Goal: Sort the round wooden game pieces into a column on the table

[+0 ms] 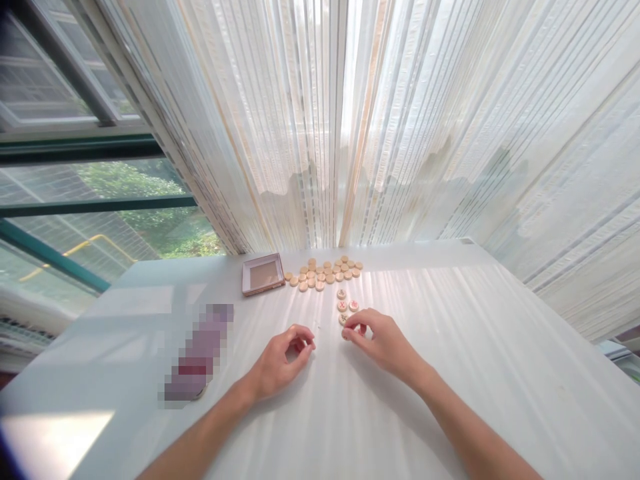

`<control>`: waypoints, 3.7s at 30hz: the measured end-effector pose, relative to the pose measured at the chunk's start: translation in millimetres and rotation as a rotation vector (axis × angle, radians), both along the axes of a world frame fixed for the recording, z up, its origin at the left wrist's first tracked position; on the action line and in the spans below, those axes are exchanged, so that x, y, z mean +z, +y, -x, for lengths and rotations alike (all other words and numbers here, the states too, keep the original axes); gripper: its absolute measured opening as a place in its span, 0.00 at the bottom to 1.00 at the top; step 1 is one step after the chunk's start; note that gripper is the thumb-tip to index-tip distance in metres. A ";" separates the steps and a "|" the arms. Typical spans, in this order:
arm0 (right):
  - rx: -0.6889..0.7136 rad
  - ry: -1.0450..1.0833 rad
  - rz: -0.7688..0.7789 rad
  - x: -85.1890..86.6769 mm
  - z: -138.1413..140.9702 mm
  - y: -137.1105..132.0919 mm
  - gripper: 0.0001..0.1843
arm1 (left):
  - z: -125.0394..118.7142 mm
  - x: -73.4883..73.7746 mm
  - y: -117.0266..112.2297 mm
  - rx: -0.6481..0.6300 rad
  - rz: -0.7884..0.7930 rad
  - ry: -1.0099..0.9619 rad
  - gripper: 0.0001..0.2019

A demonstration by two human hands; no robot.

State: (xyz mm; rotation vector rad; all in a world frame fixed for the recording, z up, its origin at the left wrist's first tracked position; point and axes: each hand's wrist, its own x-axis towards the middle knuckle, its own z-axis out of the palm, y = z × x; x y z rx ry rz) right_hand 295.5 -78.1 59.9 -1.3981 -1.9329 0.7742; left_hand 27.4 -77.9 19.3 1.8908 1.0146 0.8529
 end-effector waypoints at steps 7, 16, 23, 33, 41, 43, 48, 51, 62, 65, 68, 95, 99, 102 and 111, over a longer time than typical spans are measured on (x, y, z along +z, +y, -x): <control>0.084 -0.165 -0.184 -17.0 11.3 0.5 0.06 | 0.0 1.0 -0.1 0.008 -0.005 0.005 0.05; 0.111 -0.199 -0.330 -14.9 -0.7 -0.9 0.05 | 0.5 4.3 -0.5 0.020 0.006 0.030 0.05; 0.228 -0.256 -0.345 -12.1 -4.1 2.2 0.05 | 0.0 6.6 -1.5 0.030 0.023 0.048 0.05; 0.022 -0.106 -0.291 -12.8 -23.1 10.3 0.11 | -8.6 12.0 4.8 0.108 -0.001 0.091 0.06; -0.007 -0.046 -0.255 -29.8 -48.2 31.0 0.14 | -42.2 20.8 10.6 0.033 -0.232 0.339 0.12; 0.006 -0.060 -0.226 -31.7 -52.4 31.3 0.17 | -48.7 19.9 13.2 0.015 -0.248 0.346 0.13; 0.061 -0.118 -0.151 -32.3 -57.5 29.1 0.27 | -53.0 15.1 25.2 0.009 -0.288 0.299 0.11; 0.065 -0.134 -0.168 -32.6 -55.9 30.4 0.25 | -52.8 14.4 41.3 0.025 -0.387 0.245 0.12; 0.088 -0.196 -0.190 -35.3 -55.5 37.3 0.19 | -49.4 9.4 66.6 -0.112 -0.485 0.310 0.31; 0.084 -0.200 -0.192 -34.8 -54.1 37.6 0.19 | -48.9 9.3 65.0 -0.145 -0.472 0.300 0.32; 0.054 -0.188 -0.206 -36.6 -52.1 38.6 0.17 | -48.6 8.4 65.1 -0.147 -0.467 0.289 0.31; 0.049 -0.222 -0.263 -40.1 -49.5 41.4 0.16 | -55.7 6.9 68.1 -0.085 -0.423 0.534 0.39; 0.056 -0.237 -0.284 -41.9 -50.2 42.1 0.16 | -55.9 9.6 67.4 -0.075 -0.422 0.563 0.38; 0.056 -0.246 -0.283 -41.7 -50.6 41.7 0.15 | -55.9 11.1 66.9 -0.075 -0.431 0.569 0.37; 0.042 -0.197 -0.251 -40.6 -53.5 42.6 0.20 | -55.7 7.9 67.9 -0.066 -0.458 0.517 0.38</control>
